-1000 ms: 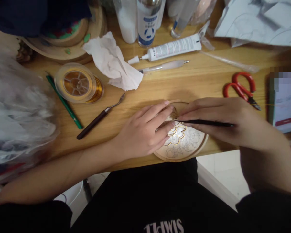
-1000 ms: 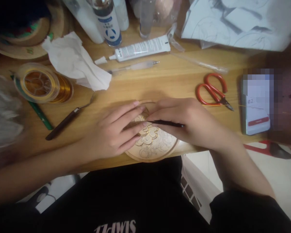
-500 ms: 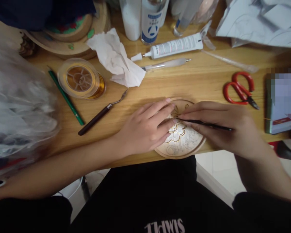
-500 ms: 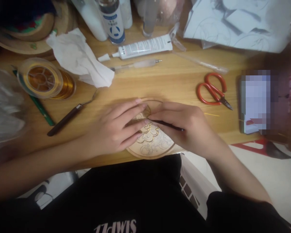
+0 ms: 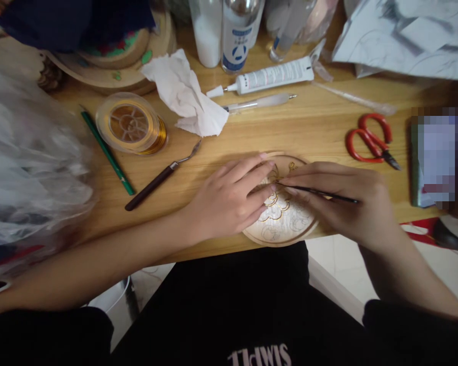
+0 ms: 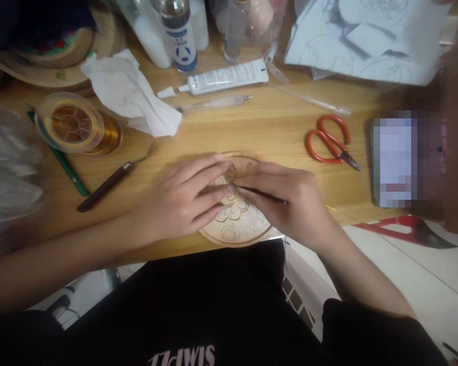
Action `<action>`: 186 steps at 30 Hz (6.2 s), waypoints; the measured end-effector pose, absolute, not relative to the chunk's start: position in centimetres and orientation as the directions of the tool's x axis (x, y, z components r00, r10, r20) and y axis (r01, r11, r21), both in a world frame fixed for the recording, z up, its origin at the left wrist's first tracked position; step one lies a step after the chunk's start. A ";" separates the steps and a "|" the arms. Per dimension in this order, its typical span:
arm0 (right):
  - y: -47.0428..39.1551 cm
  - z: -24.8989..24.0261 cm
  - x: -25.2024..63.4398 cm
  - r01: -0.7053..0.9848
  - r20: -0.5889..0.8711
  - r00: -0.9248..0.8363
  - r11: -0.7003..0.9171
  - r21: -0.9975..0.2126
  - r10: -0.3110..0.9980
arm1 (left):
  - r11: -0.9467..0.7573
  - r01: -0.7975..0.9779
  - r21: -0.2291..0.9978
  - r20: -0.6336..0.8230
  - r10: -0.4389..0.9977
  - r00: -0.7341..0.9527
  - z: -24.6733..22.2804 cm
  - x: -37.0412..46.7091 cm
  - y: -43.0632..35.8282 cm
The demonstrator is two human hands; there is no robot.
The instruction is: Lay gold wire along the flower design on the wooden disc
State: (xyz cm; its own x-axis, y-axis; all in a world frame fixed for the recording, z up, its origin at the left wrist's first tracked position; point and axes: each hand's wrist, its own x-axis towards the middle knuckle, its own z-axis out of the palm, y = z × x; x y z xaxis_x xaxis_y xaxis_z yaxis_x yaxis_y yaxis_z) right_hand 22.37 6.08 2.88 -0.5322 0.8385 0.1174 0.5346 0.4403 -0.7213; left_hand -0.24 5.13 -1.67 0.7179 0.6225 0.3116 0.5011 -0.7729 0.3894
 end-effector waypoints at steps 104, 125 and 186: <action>4.3 2.2 21.9 0.572 0.261 -0.426 0.481 -0.664 0.867 | -0.793 0.443 0.419 0.393 0.598 0.699 -1.9 -0.1 5.6; 2.3 1.7 19.8 0.663 0.242 -0.179 0.298 -0.686 0.954 | -0.799 0.472 0.373 0.361 0.594 0.719 -1.3 -0.2 5.6; -1.0 -2.0 23.4 0.800 0.382 -0.237 0.403 -0.445 0.893 | -0.354 0.875 0.331 0.342 0.909 0.238 -1.7 5.9 -2.9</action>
State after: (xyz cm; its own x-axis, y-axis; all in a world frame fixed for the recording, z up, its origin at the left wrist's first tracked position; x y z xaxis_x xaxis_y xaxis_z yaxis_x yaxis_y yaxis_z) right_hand 23.37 -0.99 -1.96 -0.2375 0.8932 0.3818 0.7998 0.4029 -0.4451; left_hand 5.86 -2.89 -1.71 0.2378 0.9090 0.3424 0.8747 -0.3537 0.3314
